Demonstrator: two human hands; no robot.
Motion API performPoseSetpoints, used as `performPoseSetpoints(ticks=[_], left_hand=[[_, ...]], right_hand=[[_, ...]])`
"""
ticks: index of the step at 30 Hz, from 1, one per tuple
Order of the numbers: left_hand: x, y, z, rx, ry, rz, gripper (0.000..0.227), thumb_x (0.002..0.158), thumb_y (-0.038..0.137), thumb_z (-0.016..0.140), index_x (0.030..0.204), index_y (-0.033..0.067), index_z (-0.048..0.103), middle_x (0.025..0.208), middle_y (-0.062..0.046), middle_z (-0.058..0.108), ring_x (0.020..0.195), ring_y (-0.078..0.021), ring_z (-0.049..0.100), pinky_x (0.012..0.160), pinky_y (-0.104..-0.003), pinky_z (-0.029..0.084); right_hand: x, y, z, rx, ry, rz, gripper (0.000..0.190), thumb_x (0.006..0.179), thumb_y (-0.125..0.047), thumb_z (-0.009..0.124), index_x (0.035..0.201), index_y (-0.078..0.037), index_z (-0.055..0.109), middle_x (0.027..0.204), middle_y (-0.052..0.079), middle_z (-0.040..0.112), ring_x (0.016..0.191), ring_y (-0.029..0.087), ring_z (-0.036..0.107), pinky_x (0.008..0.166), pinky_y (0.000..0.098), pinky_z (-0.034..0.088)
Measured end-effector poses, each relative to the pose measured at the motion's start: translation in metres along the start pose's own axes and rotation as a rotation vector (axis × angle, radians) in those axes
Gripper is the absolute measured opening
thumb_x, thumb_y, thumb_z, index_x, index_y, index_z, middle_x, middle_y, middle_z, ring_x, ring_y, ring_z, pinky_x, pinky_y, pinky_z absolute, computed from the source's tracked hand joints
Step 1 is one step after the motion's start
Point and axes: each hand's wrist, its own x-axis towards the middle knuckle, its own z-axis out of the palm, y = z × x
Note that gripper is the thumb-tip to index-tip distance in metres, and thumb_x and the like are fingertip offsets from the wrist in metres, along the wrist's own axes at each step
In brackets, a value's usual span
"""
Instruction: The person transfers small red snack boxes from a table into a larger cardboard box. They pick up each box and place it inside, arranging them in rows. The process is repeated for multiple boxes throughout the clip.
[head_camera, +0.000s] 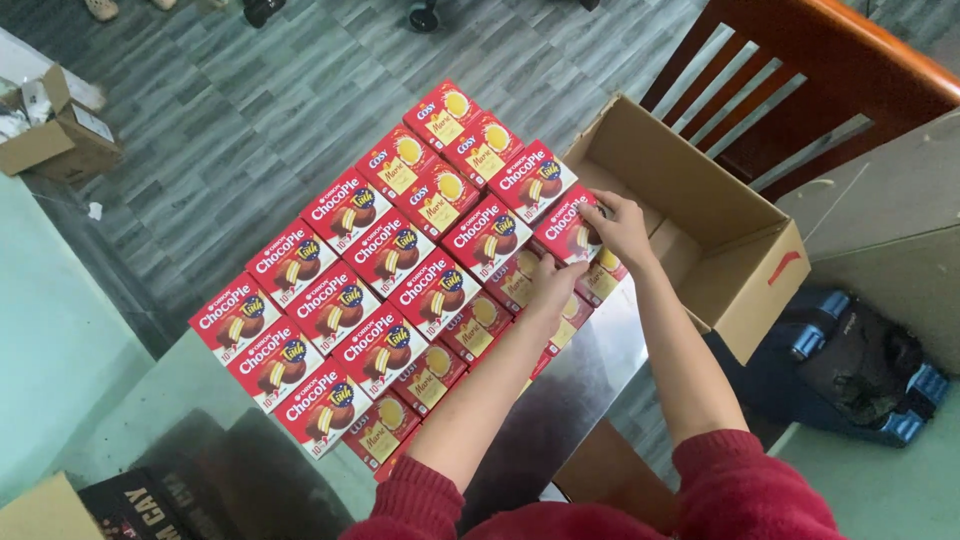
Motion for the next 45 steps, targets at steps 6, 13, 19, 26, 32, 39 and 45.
performPoseSetpoints(ticks=[6, 13, 19, 26, 32, 39, 45], left_hand=[[0.021, -0.011, 0.002, -0.017, 0.021, 0.102, 0.085, 0.091, 0.029, 0.078, 0.169, 0.0165, 0.045, 0.163, -0.019, 0.057, 0.154, -0.0337, 0.053, 0.128, -0.051, 0.042], [0.026, -0.053, -0.008, -0.009, 0.041, 0.263, 0.093, 0.085, 0.021, 0.077, 0.169, 0.0031, 0.043, 0.158, -0.032, 0.059, 0.15, -0.0446, 0.055, 0.125, -0.057, 0.044], [-0.039, -0.051, -0.083, 0.365, -0.034, 0.261, 0.095, 0.094, 0.042, 0.059, 0.175, 0.0058, 0.025, 0.18, -0.02, 0.033, 0.164, -0.0358, 0.036, 0.128, -0.046, 0.034], [-0.143, -0.064, -0.211, 0.555, 0.077, 0.584, 0.079, 0.102, 0.03, 0.059, 0.171, 0.0011, 0.034, 0.17, -0.025, 0.049, 0.136, -0.039, 0.06, 0.107, -0.049, 0.051], [-0.273, -0.086, -0.325, 0.561, 0.303, 0.655, 0.06, 0.108, 0.024, 0.058, 0.162, 0.0022, 0.048, 0.149, -0.024, 0.067, 0.124, -0.0411, 0.071, 0.091, -0.05, 0.057], [-0.397, -0.207, -0.489, 0.567, 0.938, 0.661, 0.054, 0.108, 0.026, 0.065, 0.156, 0.0016, 0.061, 0.143, -0.03, 0.072, 0.134, -0.0489, 0.068, 0.114, -0.058, 0.054], [-0.458, -0.307, -0.609, 0.687, 1.198, 0.495, 0.055, 0.106, 0.01, 0.063, 0.158, -0.0066, 0.056, 0.147, -0.041, 0.063, 0.138, -0.0566, 0.062, 0.119, -0.062, 0.048]], right_hand=[[-0.011, -0.009, 0.002, -0.048, 0.011, -0.047, 0.046, 0.103, -0.045, 0.083, 0.144, -0.023, 0.078, 0.117, 0.021, 0.081, 0.116, 0.039, 0.076, 0.097, 0.0529, 0.058], [0.016, 0.027, -0.006, -0.151, -0.066, -0.159, 0.049, 0.109, -0.047, 0.082, 0.147, -0.016, 0.076, 0.12, 0.025, 0.078, 0.118, 0.044, 0.073, 0.099, 0.0546, 0.057], [0.008, 0.008, -0.013, -0.274, -0.127, -0.146, 0.043, 0.112, -0.051, 0.072, 0.133, -0.014, 0.081, 0.107, 0.004, 0.079, 0.095, 0.011, 0.069, 0.078, 0.0362, 0.055], [0.02, 0.013, 0.041, -0.451, 0.226, -0.798, 0.038, 0.137, -0.02, 0.079, 0.15, 0.015, 0.072, 0.138, 0.032, 0.075, 0.121, 0.046, 0.07, 0.096, 0.0527, 0.051], [-0.123, -0.116, 0.18, -0.3, 0.094, -1.231, 0.029, 0.127, 0.003, 0.089, 0.145, 0.023, 0.079, 0.132, 0.037, 0.081, 0.117, 0.05, 0.077, 0.095, 0.0564, 0.06], [-0.382, -0.219, 0.367, -0.003, -0.425, -1.319, 0.052, 0.105, -0.006, 0.089, 0.15, 0.008, 0.067, 0.141, 0.036, 0.065, 0.138, 0.059, 0.056, 0.116, 0.0662, 0.045], [-0.59, -0.234, 0.473, -0.188, -0.727, -1.24, 0.077, 0.108, -0.023, 0.079, 0.172, -0.006, 0.04, 0.17, 0.037, 0.035, 0.154, 0.06, 0.043, 0.126, 0.0667, 0.042]])
